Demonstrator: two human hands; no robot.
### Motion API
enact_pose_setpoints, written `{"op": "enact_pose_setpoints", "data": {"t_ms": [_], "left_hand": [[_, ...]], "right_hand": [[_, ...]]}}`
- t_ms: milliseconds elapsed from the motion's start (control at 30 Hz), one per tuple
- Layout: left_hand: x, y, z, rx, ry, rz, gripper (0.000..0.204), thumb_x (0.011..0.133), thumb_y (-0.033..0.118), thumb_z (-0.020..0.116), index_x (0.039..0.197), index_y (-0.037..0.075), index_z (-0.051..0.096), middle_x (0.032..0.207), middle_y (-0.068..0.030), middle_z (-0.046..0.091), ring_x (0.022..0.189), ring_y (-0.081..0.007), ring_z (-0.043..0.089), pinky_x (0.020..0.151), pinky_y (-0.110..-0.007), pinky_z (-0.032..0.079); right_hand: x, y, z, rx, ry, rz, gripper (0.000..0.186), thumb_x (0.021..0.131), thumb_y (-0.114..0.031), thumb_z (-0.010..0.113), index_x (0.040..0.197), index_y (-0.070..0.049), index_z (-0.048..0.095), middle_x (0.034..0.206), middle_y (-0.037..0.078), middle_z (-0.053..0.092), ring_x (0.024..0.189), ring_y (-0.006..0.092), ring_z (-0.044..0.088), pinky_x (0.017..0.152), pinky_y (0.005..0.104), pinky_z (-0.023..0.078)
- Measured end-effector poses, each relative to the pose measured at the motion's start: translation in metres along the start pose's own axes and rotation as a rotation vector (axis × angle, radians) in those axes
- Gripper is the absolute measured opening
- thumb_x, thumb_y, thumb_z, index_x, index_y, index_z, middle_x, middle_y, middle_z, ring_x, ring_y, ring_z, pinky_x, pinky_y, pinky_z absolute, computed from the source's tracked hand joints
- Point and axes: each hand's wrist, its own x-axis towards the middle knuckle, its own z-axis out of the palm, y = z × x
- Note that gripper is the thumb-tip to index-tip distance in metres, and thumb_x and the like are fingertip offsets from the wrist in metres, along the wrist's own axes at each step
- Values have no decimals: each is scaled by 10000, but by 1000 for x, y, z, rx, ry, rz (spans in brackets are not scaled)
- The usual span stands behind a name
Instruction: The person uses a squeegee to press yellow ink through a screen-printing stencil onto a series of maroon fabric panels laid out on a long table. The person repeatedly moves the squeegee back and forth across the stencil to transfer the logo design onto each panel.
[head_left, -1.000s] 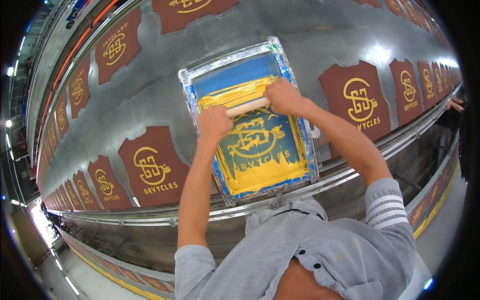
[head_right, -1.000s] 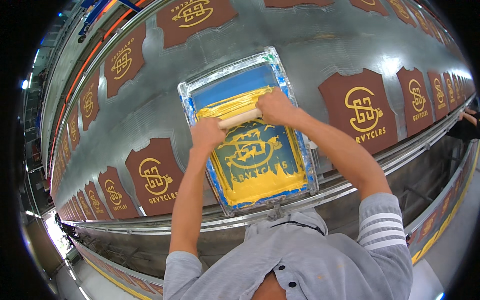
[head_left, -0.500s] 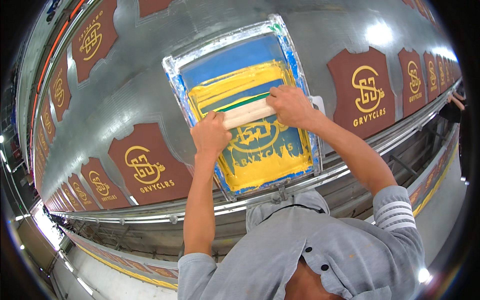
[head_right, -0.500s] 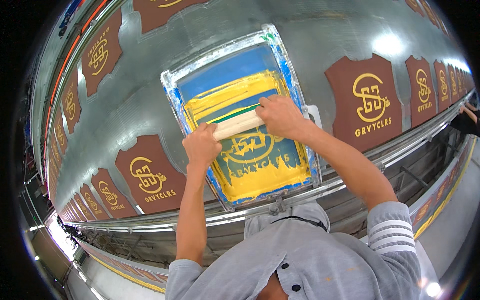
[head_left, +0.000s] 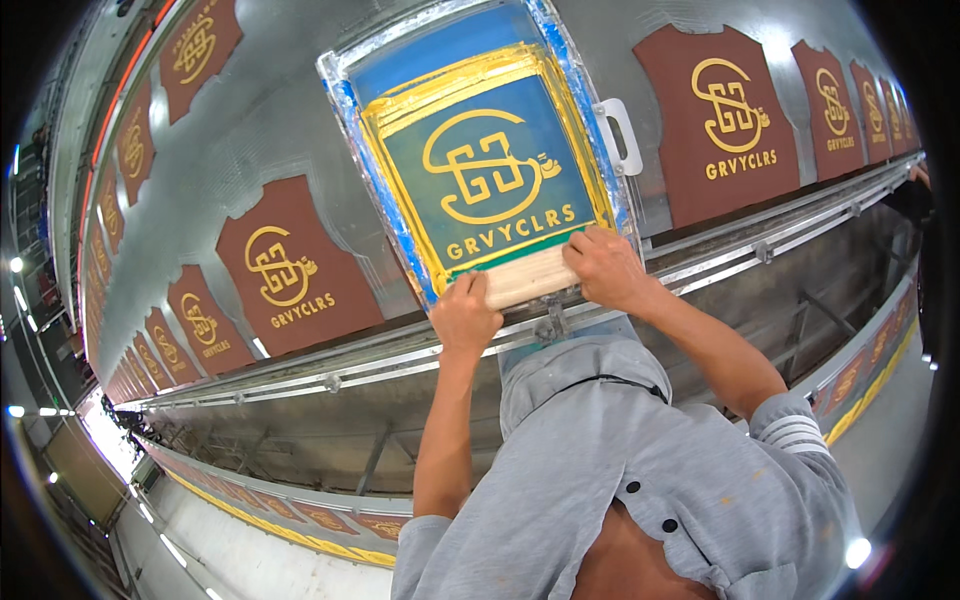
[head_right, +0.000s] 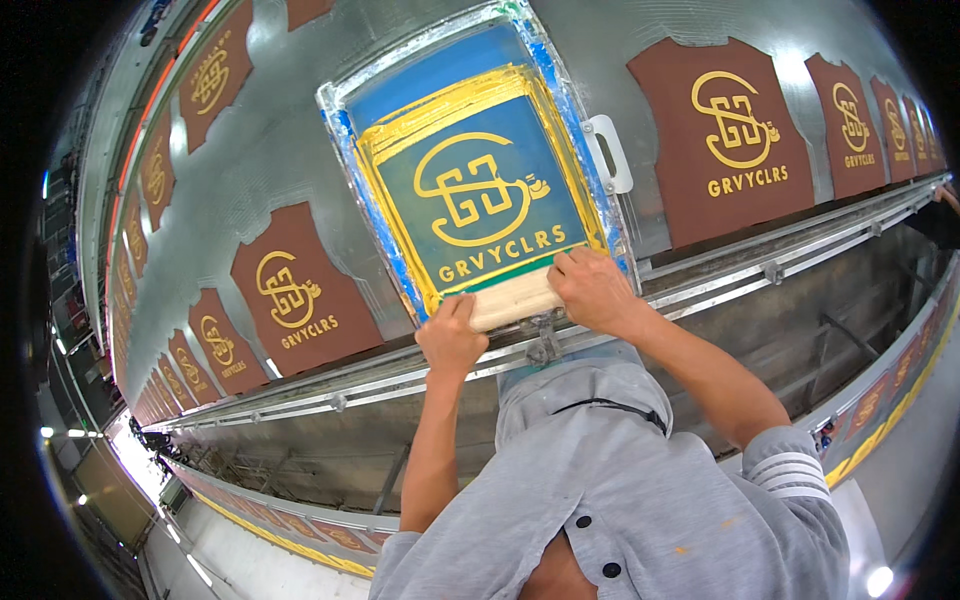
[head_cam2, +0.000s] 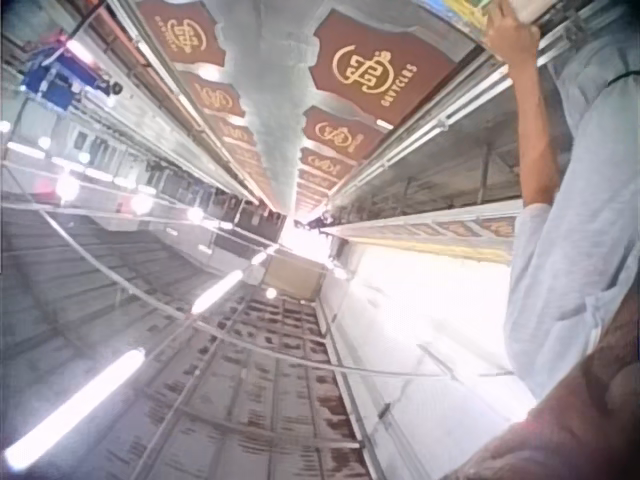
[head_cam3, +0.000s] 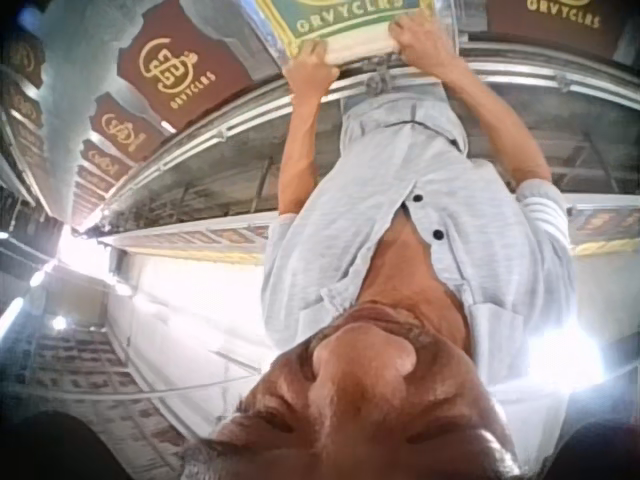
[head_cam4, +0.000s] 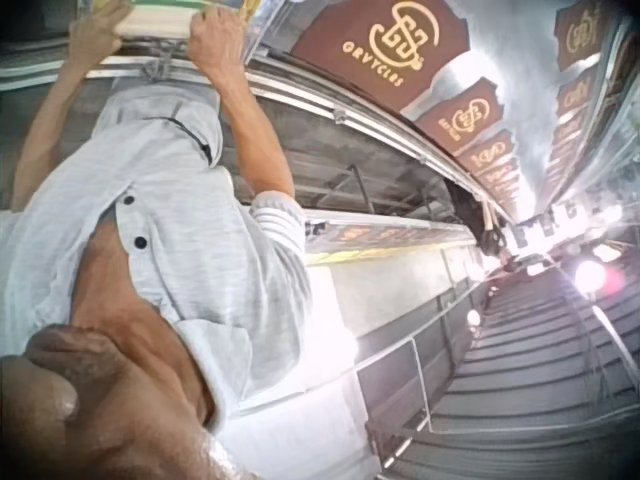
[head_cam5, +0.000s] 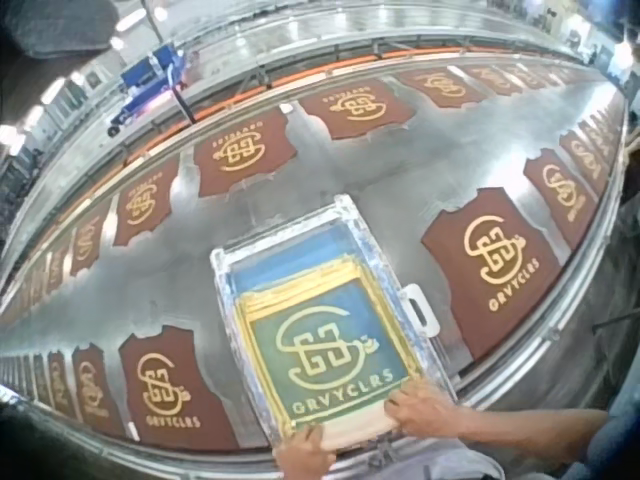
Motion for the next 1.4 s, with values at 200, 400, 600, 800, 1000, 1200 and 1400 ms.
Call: {"op": "enact_pose_setpoints", "data": {"t_ms": [200,400,600,800,1000,1200,1400], "left_hand": [[2,1,-5,52,-73,6,328,618,123,726,945,117,733,907,-53,682,860,-271,689,765,-415,549],[15,29,-47,145,-374,-281,307,640,245,722,867,40,738,965,-202,681,1026,-368,633,1059,-643,315],[15,37,24,163,-154,-26,229,665,197,744,862,80,753,916,-111,689,1051,-295,631,1131,-678,218],[-3,5,9,-38,-83,-92,145,658,140,705,795,104,738,825,-87,663,936,-285,664,1128,-583,302],[-31,-150,-55,46,-75,-120,167,656,182,729,801,101,746,801,-102,668,893,-286,672,1120,-588,294],[-71,-278,-89,136,-42,-88,191,662,221,755,816,109,752,815,-85,694,897,-271,680,1080,-596,312],[-89,-322,-98,146,-150,-59,137,678,167,751,801,107,756,812,-90,706,880,-269,691,1070,-598,327]], "right_hand": [[-7,9,-12,89,-109,-9,367,772,-246,739,1056,-28,656,1024,143,626,1060,334,601,1017,476,430],[61,77,-55,143,512,314,532,852,-234,722,1310,-6,575,1345,225,571,1253,385,517,1077,438,387],[93,253,13,321,490,465,422,1006,-324,513,1219,23,623,1155,219,665,1080,352,622,943,415,455],[121,187,-24,308,663,598,421,1013,-320,517,1167,51,642,1052,203,694,941,347,643,857,398,487],[208,47,59,571,638,424,404,1012,-313,534,1138,52,655,1023,151,707,889,263,645,827,381,483],[264,-70,125,672,696,414,326,1013,-240,544,1070,56,665,896,87,673,800,177,588,763,342,474],[283,-113,148,607,637,478,322,1011,-249,550,995,60,640,711,4,513,638,120,443,592,322,387]]}}
